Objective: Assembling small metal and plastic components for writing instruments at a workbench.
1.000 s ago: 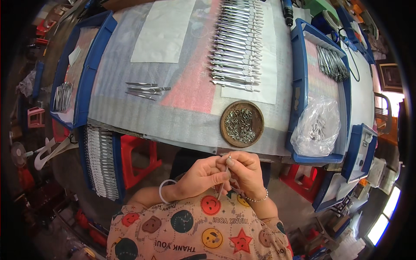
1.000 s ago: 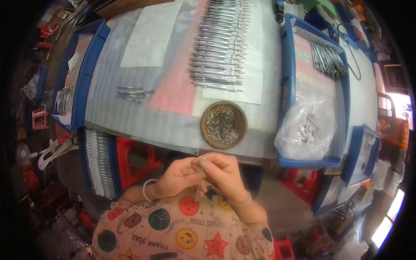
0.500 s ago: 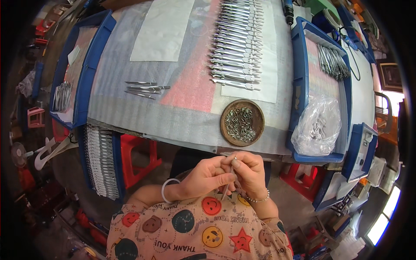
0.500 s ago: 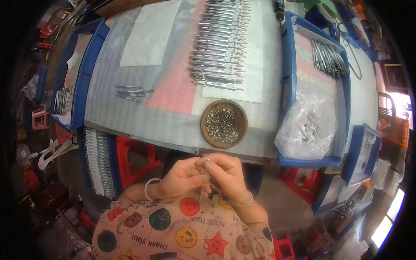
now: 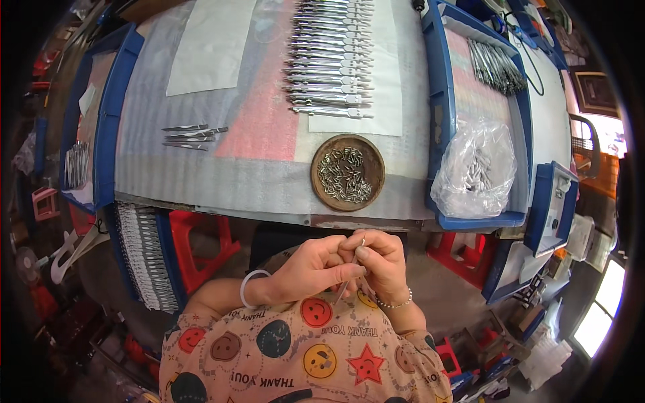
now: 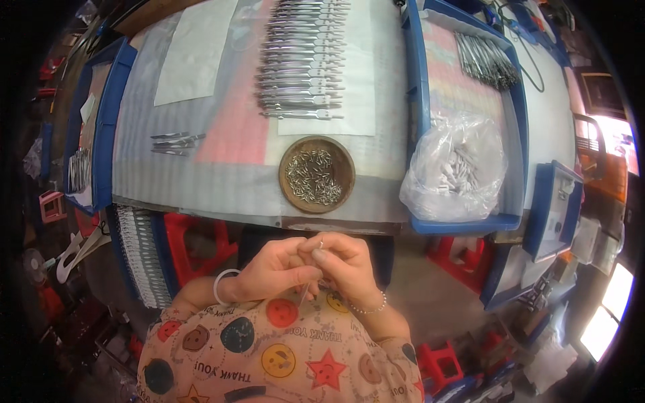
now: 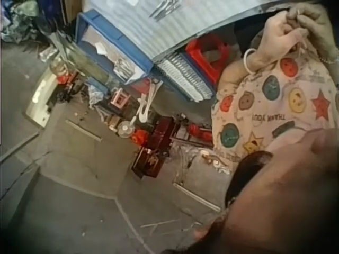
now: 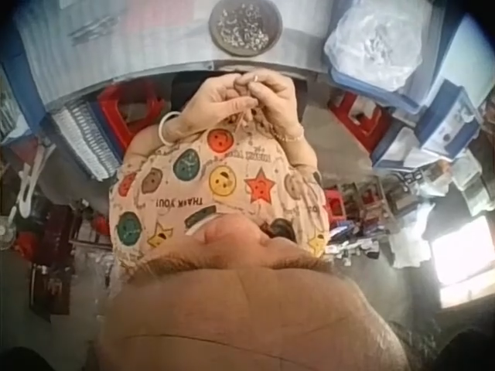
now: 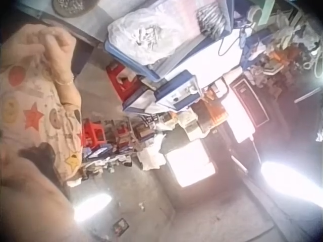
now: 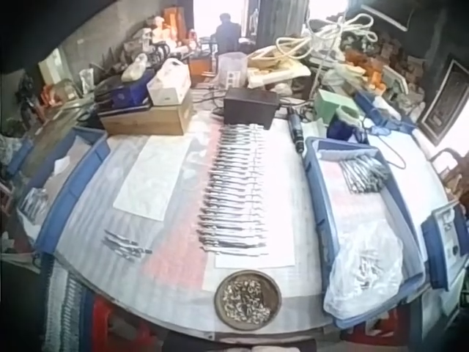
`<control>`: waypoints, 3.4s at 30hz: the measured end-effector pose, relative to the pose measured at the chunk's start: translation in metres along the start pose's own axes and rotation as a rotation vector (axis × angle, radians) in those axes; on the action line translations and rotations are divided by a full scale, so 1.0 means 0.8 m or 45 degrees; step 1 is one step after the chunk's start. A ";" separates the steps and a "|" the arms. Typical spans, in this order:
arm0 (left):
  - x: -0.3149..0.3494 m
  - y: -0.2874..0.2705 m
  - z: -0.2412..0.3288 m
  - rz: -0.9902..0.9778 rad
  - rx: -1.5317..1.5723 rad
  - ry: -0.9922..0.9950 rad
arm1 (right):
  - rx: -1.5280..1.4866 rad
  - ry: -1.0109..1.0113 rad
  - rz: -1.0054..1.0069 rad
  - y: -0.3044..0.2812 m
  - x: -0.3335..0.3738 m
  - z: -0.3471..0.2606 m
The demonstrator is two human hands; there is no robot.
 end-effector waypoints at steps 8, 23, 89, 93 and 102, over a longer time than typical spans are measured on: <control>-0.004 0.001 -0.001 0.012 -0.017 0.010 | -0.006 0.040 0.021 -0.003 0.001 -0.001; 0.001 -0.007 0.004 -0.018 0.034 0.040 | 0.000 0.130 0.101 0.006 -0.008 0.000; 0.019 -0.077 0.039 0.200 0.313 0.537 | 2.233 -0.729 0.436 -0.168 -0.236 -0.383; 0.018 -0.076 0.032 0.213 0.298 0.474 | 2.793 -0.468 0.705 -0.220 -0.305 -0.372; 0.017 -0.098 0.042 0.312 0.332 0.484 | 2.807 -0.343 0.954 -0.236 -0.346 -0.357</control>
Point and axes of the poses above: each hand's wrist, its own x-axis away from the middle knuckle, its own y-axis out of the palm, z = x × y, the point moved 9 cm from there along -x, towards the middle knuckle, and after that the axes turned 3 degrees about -y, right-handed, at the moved point
